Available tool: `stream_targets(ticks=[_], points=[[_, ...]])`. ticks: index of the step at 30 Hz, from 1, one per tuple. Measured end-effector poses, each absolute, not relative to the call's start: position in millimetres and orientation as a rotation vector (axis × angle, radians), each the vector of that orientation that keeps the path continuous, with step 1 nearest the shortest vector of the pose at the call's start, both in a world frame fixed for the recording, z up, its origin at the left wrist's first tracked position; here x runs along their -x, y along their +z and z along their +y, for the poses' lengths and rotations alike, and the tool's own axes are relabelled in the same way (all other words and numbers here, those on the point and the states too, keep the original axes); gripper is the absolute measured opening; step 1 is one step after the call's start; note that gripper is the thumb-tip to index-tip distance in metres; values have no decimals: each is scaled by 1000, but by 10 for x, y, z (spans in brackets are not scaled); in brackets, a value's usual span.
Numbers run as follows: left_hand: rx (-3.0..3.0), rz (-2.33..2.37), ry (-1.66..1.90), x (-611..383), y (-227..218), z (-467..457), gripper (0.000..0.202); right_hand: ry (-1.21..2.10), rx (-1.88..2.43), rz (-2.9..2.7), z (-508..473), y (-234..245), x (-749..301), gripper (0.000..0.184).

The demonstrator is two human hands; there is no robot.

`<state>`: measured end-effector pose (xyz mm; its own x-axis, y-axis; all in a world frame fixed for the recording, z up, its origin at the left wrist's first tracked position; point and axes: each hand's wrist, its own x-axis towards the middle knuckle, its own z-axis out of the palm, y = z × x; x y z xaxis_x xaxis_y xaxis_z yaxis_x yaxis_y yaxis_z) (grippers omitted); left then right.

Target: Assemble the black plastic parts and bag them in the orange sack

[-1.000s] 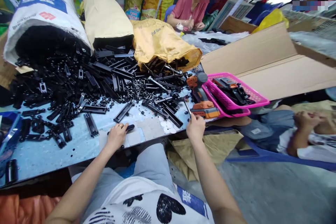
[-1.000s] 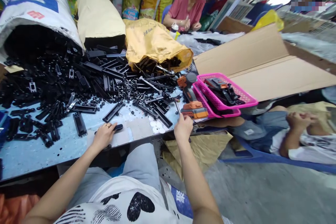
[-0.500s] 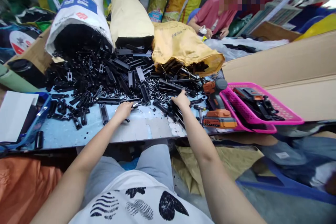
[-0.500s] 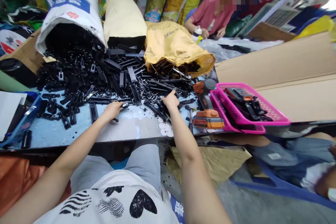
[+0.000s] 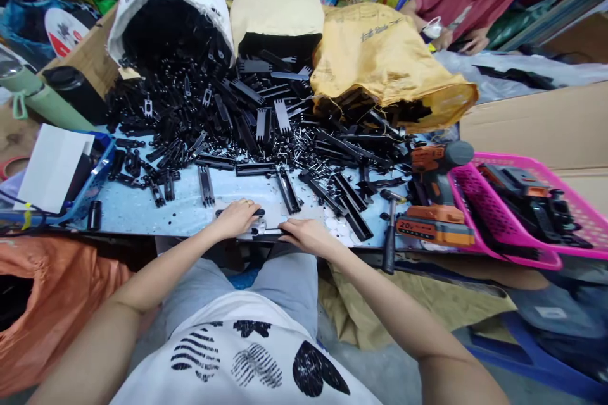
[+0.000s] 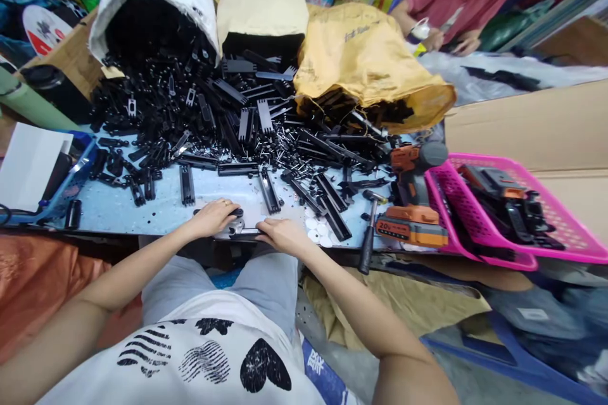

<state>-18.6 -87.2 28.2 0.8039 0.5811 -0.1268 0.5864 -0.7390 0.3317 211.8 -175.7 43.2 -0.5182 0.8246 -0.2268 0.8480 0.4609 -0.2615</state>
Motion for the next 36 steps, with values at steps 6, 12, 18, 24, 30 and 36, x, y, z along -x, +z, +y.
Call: stream_targets(ticks=[6,12,18,24,30,36], points=[[-2645,898,3,148,356,-949,49,-291,-1597,2550,-1716,369,-2043,41],[-2660,874,96,202,321,-978,66,-76,-1625,2599,-1800,525,-1973,41],[-2687,841,191,253,230,-995,47,-29,-1546,2648,-1725,728,-1961,38],[-2711,872,149,172,195,-1016,44,-214,-1501,2614,-1558,650,-2057,41],[-2644,943,137,79,193,-987,39,-148,-2141,2269,-1203,477,-2066,64],[-2644,960,112,62,164,-1008,44,-423,-2157,2328,-713,715,-2298,40]])
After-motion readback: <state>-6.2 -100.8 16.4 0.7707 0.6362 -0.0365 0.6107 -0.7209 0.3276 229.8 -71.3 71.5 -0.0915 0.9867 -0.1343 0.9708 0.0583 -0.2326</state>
